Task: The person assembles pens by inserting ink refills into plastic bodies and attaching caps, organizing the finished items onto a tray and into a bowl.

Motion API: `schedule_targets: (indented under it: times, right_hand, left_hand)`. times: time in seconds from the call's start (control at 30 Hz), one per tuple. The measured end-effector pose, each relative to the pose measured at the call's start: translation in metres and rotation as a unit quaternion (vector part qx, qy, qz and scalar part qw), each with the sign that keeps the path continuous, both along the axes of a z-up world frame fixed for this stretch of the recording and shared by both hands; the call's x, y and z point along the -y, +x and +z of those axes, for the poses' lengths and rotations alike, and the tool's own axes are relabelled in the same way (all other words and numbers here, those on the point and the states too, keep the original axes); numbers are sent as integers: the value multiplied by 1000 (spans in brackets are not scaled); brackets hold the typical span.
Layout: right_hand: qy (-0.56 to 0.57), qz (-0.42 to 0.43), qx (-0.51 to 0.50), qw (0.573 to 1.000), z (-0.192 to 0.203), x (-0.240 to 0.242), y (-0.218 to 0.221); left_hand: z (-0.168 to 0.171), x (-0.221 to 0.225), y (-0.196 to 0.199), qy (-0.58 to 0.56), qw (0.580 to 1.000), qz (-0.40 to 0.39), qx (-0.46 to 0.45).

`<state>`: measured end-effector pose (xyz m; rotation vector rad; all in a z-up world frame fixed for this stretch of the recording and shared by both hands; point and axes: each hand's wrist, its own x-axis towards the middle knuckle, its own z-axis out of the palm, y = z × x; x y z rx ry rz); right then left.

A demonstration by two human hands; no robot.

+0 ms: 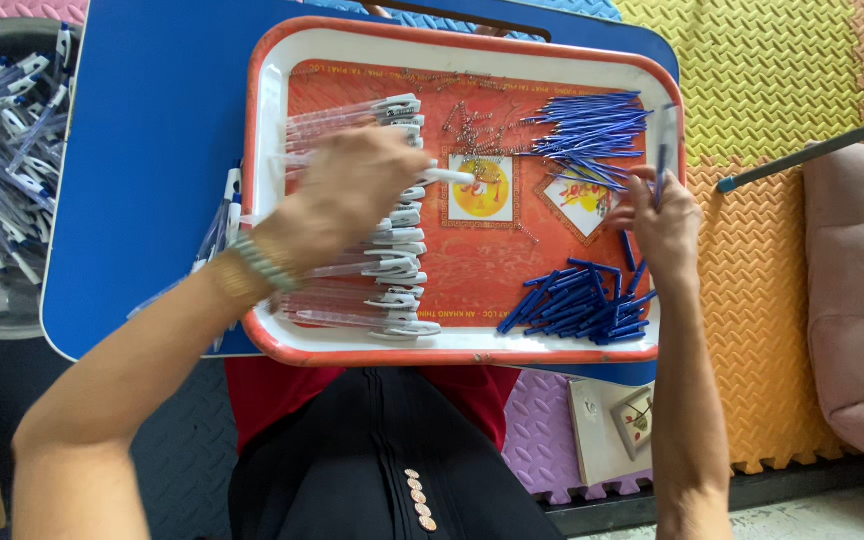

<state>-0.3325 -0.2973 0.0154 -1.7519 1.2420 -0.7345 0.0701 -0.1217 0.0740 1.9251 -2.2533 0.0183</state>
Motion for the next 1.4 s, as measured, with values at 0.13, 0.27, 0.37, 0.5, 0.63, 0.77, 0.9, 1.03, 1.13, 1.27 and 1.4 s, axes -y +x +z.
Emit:
schedule_targets:
  times: [0.13,0.27,0.37,0.5,0.63,0.77,0.9,1.03,1.13,1.27,1.4]
  right_hand:
    - [-176,-50,-296,938,23,-26,12]
    - [-235,1,-296,926,34,-48,30]
    - [-154,70,-325,931,26,-46,30]
    - [-44,261,-307,914,28,-65,56]
    - [-67,273,-264,923,4,-54,83]
    - [-134,258,-156,944,-5,-48,105]
    - [-116,234,-85,962,6,-56,111]
    - [-93,215,-75,969,20,-81,104]
    - [-31,200,-32,979,20,-103,107]
    - [-16,233,4,972,12,-118,129]
    - [-38,261,8,965,16,-124,143]
  left_hand:
    - [-28,62,-42,-59,995,9,85]
    - [-46,81,-57,-87,983,-23,159]
    - [-43,78,-55,-162,969,-29,185]
    - [-52,77,-45,-174,970,-34,166]
    - [-27,27,1,-109,993,-17,41]
    - [-41,-31,43,15,996,67,-52]
    - [-60,-57,59,45,963,72,-254]
    - [-56,-99,111,-44,925,121,-358]
    - [-79,-137,154,-75,971,186,-128]
    - [-83,-142,156,140,936,281,-158]
    - [-73,-135,156,238,895,327,-188]
